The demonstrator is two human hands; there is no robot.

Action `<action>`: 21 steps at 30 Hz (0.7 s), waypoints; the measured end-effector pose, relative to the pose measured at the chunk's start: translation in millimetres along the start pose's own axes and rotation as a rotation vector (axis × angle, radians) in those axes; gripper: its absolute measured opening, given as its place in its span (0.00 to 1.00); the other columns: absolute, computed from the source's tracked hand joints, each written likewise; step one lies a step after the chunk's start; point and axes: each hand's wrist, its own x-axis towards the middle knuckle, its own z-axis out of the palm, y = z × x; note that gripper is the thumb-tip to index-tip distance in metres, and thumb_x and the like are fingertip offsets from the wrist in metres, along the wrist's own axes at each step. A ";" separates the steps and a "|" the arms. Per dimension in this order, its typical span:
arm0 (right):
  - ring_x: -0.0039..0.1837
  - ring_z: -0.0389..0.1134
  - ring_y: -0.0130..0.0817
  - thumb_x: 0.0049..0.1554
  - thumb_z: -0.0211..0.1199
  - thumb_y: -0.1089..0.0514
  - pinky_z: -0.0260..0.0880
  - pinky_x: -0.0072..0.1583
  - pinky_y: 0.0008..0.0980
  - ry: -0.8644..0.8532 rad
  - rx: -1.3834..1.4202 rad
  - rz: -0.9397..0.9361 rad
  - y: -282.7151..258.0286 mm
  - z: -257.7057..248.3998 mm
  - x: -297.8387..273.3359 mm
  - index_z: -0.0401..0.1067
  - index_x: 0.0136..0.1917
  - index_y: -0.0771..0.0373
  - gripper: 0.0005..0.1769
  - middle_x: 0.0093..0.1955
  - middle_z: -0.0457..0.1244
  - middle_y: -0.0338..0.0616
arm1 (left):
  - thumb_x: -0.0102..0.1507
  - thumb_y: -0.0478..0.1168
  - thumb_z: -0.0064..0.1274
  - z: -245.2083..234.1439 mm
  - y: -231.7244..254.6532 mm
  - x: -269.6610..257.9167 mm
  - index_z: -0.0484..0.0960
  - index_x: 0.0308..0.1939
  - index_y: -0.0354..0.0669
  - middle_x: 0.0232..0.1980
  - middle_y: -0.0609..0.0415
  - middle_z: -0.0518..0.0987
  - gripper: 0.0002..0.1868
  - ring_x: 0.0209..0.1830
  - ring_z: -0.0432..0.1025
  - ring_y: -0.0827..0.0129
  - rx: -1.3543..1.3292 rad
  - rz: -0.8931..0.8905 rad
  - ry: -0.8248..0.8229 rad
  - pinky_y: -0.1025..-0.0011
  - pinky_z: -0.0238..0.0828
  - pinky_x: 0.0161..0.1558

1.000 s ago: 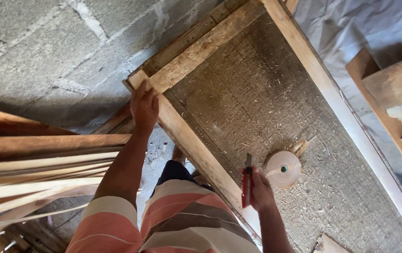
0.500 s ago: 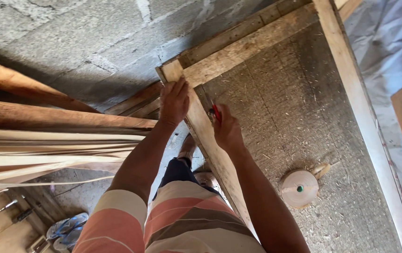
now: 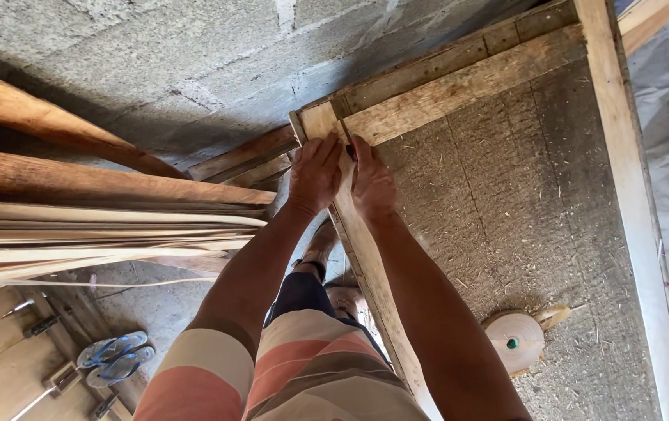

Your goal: Measuring, cutting, and fitting thin wood strips and planks on a workbench.

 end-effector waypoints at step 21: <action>0.60 0.71 0.51 0.65 0.52 0.67 0.80 0.55 0.43 0.001 -0.103 -0.058 15.7 15.6 3.4 0.54 0.78 0.49 0.31 0.67 0.64 0.54 | 0.57 0.37 0.58 13.1 -4.8 -4.7 0.77 0.66 0.37 0.74 0.50 0.70 0.31 0.66 0.64 0.57 -0.010 -0.014 -0.017 0.58 0.62 0.66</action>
